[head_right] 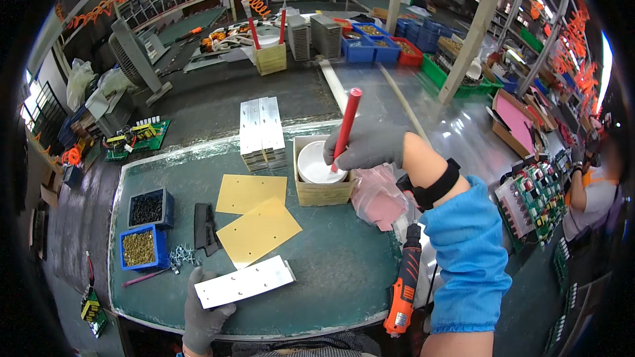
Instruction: Assembling electronic circuit boards and components into metal housings using an electric screwdriver.
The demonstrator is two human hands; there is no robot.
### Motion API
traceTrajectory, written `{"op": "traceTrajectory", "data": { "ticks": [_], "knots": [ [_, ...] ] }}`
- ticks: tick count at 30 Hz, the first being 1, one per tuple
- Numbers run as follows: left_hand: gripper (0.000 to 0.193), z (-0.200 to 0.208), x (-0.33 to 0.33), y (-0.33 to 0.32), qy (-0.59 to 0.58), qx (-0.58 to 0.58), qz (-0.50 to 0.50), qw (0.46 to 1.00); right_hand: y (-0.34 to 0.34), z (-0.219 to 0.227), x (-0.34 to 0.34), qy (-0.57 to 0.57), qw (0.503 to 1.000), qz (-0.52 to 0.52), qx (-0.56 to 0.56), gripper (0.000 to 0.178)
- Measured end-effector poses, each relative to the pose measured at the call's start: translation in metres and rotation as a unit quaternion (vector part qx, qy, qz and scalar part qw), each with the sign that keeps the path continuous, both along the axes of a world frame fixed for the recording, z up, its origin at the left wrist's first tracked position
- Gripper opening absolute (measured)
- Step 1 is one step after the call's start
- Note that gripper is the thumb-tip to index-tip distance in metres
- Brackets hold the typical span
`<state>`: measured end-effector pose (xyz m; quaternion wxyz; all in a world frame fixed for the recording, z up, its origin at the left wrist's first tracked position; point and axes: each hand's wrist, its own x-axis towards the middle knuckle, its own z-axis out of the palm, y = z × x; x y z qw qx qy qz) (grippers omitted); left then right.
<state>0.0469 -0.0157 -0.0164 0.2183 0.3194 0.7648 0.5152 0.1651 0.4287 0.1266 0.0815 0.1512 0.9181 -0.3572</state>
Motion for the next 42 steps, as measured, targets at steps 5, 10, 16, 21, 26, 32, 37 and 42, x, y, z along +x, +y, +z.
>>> {"op": "traceTrajectory", "data": {
  "ticks": [5, 10, 16, 21, 26, 32, 37, 42],
  "knots": [
    [0.095, -0.006, -0.003, -0.004, 0.033, -0.017, -0.010, 0.999, 0.005, -0.001, 0.003, 0.090, 0.994, 0.013, -0.054, 0.024],
    [0.097, -0.016, -0.006, -0.004, -0.009, 0.017, -0.010, 1.000, 0.002, -0.004, 0.000, 0.035, 0.994, -0.016, -0.103, 0.022],
    [0.097, -0.011, -0.005, -0.003, 0.002, -0.002, -0.006, 1.000, -0.003, -0.012, -0.006, 0.094, 0.977, 0.101, 0.165, 0.019],
    [0.093, -0.002, -0.001, 0.000, 0.025, -0.010, -0.003, 1.000, -0.011, -0.009, 0.006, 0.168, 0.937, 0.089, 0.293, 0.014],
    [0.092, -0.004, -0.002, 0.001, 0.035, 0.004, -0.006, 0.999, -0.018, 0.000, 0.012, 0.203, 0.963, 0.016, 0.175, 0.014],
    [0.090, -0.002, 0.001, 0.000, 0.048, 0.001, 0.008, 0.999, -0.027, 0.005, 0.001, 0.140, 0.981, -0.092, 0.101, 0.023],
    [0.089, -0.001, 0.000, 0.000, 0.043, 0.005, 0.002, 0.999, -0.029, -0.003, -0.007, 0.125, 0.979, -0.087, 0.136, 0.021],
    [0.089, -0.005, -0.003, -0.002, 0.082, -0.007, -0.001, 0.997, -0.030, -0.003, 0.001, 0.150, 0.960, -0.089, 0.221, 0.022]
  ]
}}
